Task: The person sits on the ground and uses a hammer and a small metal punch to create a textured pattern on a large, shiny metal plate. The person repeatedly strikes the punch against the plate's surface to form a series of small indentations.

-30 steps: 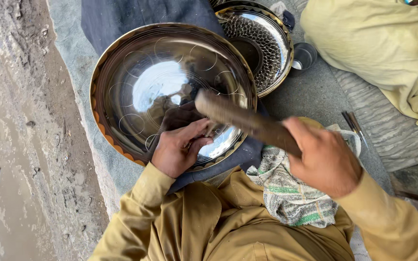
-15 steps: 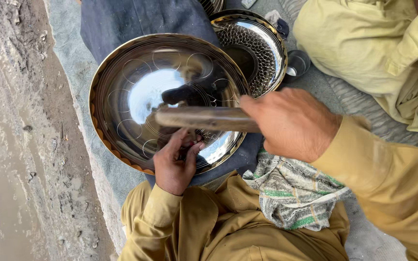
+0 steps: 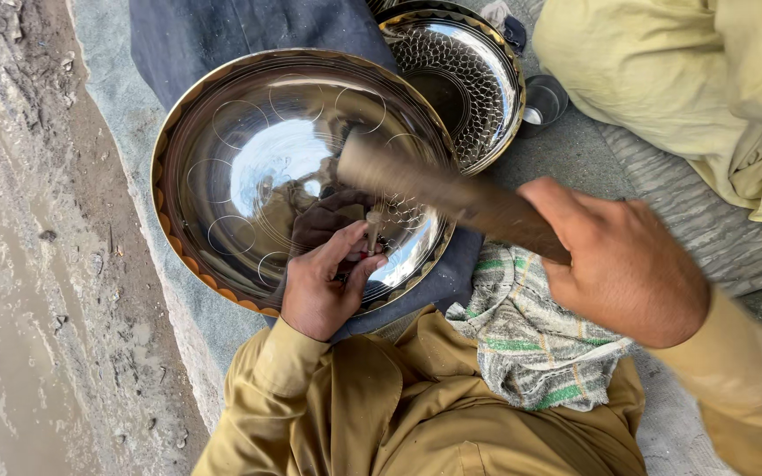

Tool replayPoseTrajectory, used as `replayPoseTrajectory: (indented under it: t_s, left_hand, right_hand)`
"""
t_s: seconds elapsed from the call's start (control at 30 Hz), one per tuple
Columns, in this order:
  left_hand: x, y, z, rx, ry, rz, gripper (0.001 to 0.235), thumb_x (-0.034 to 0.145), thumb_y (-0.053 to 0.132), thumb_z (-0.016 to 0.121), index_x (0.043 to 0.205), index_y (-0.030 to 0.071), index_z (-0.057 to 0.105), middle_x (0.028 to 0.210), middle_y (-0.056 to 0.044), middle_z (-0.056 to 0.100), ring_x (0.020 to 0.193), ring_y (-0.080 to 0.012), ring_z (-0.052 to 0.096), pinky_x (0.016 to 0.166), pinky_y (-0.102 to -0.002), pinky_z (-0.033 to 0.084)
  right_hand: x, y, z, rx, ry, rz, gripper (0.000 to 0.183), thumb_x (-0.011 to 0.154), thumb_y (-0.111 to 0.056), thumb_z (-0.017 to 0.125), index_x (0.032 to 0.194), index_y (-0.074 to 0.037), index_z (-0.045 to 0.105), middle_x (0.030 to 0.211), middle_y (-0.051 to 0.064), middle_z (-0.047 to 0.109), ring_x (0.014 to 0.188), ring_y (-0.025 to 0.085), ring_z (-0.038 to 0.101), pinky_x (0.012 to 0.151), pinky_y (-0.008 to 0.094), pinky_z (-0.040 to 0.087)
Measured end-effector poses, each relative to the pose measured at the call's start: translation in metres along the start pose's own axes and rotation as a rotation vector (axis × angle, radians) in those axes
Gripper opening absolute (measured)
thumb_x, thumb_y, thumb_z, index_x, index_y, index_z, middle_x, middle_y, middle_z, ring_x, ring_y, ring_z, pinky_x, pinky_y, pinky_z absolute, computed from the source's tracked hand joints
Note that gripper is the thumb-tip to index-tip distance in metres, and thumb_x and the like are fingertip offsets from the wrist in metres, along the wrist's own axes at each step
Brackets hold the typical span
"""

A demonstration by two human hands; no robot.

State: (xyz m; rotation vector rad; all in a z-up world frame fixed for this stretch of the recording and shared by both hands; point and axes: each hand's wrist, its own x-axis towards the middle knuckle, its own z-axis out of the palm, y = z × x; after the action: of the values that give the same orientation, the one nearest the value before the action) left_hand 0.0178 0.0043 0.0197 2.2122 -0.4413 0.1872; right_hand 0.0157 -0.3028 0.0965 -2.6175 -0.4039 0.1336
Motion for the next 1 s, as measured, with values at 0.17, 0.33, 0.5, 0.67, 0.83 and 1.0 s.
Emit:
replayPoseTrajectory:
  t_s: [0.17,0.33,0.5,0.67,0.83,1.0]
  left_hand:
    - [0.024,-0.005,-0.013,-0.054,-0.341,0.186,0.043,0.09,0.011,0.076,0.132,0.006,0.066,0.121,-0.016,0.074,0.099,-0.033,0.075,0.085,-0.038,0.06]
    - [0.047,-0.014,-0.014,-0.004,-0.655,0.32,0.048,0.087,0.01,0.075,0.134,0.009,0.067,0.118,-0.014,0.074,0.098,-0.0332,0.074,0.083,-0.041,0.059]
    - [0.059,-0.018,-0.007,-0.027,-0.798,0.506,0.044,0.085,0.007,0.075,0.129,0.009,0.07,0.122,-0.012,0.074,0.105,-0.0321,0.073,0.087,-0.043,0.057]
    - [0.062,-0.016,0.003,0.063,-0.945,0.594,0.043,0.079,0.01,0.076,0.123,0.014,0.072,0.116,-0.008,0.076,0.103,-0.0295,0.072,0.083,-0.044,0.056]
    - [0.054,-0.008,0.0,0.347,-1.024,0.54,0.028,0.089,0.017,0.074,0.118,0.02,0.074,0.111,-0.005,0.076,0.104,-0.0263,0.072,0.086,-0.042,0.058]
    - [0.051,0.01,-0.027,0.198,-0.642,0.645,0.069,0.069,-0.012,0.062,0.126,0.025,0.076,0.114,-0.003,0.078,0.1,-0.0268,0.073,0.085,-0.038,0.06]
  right_hand:
    - [-0.038,0.005,0.047,0.206,0.086,0.147,0.051,0.073,-0.007,0.072,0.12,-0.005,0.054,0.075,0.018,0.069,0.062,0.035,0.072,0.059,0.047,0.055]
    - [-0.071,-0.012,0.106,0.462,0.19,0.257,0.04,0.081,-0.01,0.072,0.117,-0.007,0.054,0.076,0.015,0.07,0.059,0.03,0.076,0.056,0.042,0.057]
    - [-0.083,-0.018,0.155,0.303,0.449,0.123,0.045,0.082,-0.01,0.076,0.12,-0.003,0.054,0.084,0.021,0.07,0.075,0.04,0.072,0.064,0.046,0.055]
    - [-0.084,-0.015,0.185,0.37,0.593,0.132,0.048,0.085,-0.014,0.08,0.12,0.002,0.051,0.086,0.021,0.07,0.074,0.034,0.075,0.065,0.044,0.058]
    - [-0.082,-0.007,0.192,0.219,0.519,-0.074,0.037,0.084,-0.009,0.073,0.114,0.001,0.055,0.093,0.023,0.07,0.08,0.039,0.073,0.072,0.046,0.059]
    - [-0.062,-0.019,0.168,0.339,0.46,0.127,0.04,0.084,-0.015,0.079,0.114,0.001,0.058,0.09,0.022,0.071,0.078,0.038,0.072,0.067,0.045,0.057]
